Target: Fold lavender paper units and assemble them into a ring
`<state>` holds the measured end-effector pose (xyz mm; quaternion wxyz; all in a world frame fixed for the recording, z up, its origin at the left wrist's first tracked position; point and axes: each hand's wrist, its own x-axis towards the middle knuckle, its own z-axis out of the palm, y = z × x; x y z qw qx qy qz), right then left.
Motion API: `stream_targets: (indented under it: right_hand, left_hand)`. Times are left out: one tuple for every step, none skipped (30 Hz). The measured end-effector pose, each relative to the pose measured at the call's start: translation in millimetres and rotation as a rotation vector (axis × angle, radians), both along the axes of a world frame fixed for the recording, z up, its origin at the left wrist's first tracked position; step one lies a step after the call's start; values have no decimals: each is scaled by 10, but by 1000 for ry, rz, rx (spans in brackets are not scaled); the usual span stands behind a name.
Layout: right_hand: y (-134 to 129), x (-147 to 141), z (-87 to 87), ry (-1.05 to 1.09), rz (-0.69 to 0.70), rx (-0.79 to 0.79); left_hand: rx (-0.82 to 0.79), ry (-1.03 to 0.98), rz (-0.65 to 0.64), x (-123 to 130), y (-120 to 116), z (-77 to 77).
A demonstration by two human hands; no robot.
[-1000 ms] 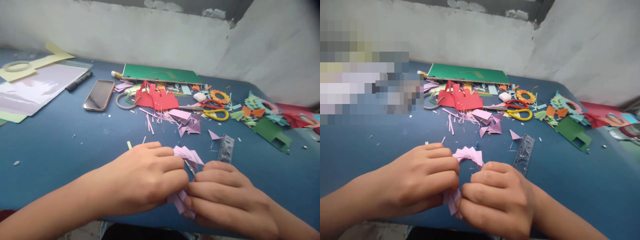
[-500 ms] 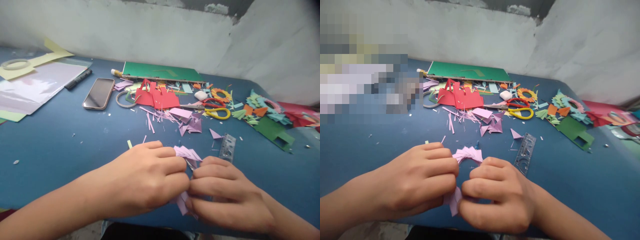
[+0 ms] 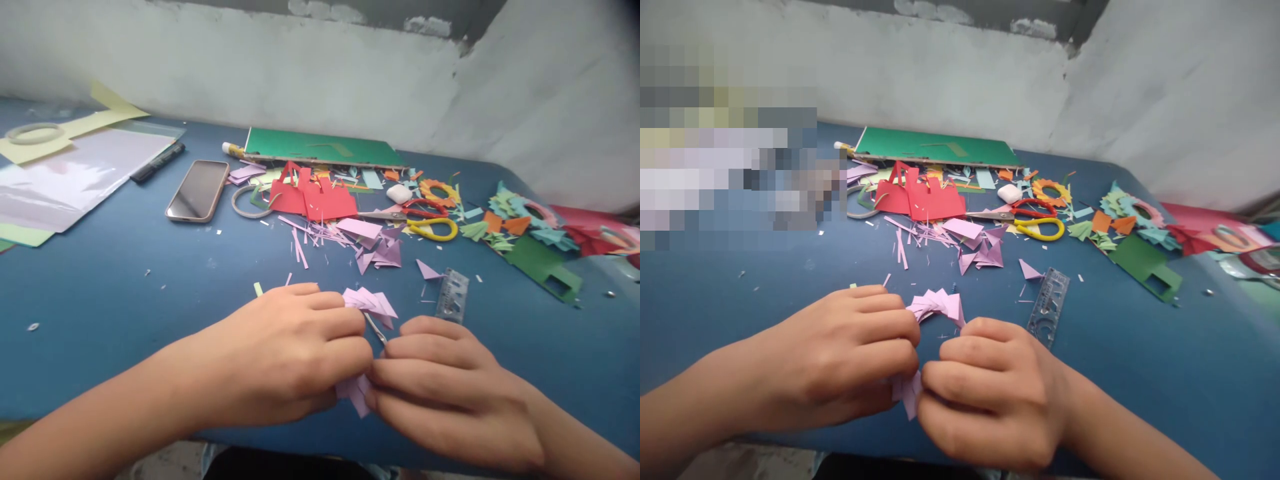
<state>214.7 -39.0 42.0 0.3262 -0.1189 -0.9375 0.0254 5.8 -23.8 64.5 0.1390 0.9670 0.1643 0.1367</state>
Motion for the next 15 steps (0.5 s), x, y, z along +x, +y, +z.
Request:
stream_targets:
  right_hand:
    - [0,1,-5,2,0,4]
    - [-2,3,-6,1,2,9]
    - [-6,5,-3,-3,4,14]
    - [-10,7,1,-6,6,20]
    - [-12,9,6,-8,9,23]
    - [-13,11,10,-12,11,22]
    - [-12,12,13,-19,12,17]
    - [-10,13,15,-22,8,10]
    - [-8,13,17,-25,2,1]
    - [-6,12,18,-30,-7,-8]
    - [-7,11,20,-36,-15,-16]
    - [-9,10,24,-42,-24,-20]
    - [-14,8,30,-51,-33,-21]
    - [-21,6,37,-61,-44,-19]
    - [-29,4,45,-73,-56,-17]
  left_hand:
    - [-6,-1,-3,-1,0,-3]
    - [-10,-7,-1,-2,0,-6]
    - [-14,-13,1,-4,0,-9]
    - [-14,-18,3,-6,0,-12]
    - [-12,-19,4,-9,1,-13]
    - [-8,-18,4,-10,2,-13]
    - [-4,-18,4,-11,4,-13]
    - [-2,-16,2,-10,5,-11]
    - [-1,-14,0,-9,6,-10]
    - [-2,-15,-2,-8,6,-9]
    - [-4,-15,-3,-7,5,-10]
    - [-4,-14,-1,-6,4,-13]
    - [-3,-13,2,-6,2,-18]
    - [3,-13,5,-6,2,-24]
    - [13,-18,6,-8,2,-32]
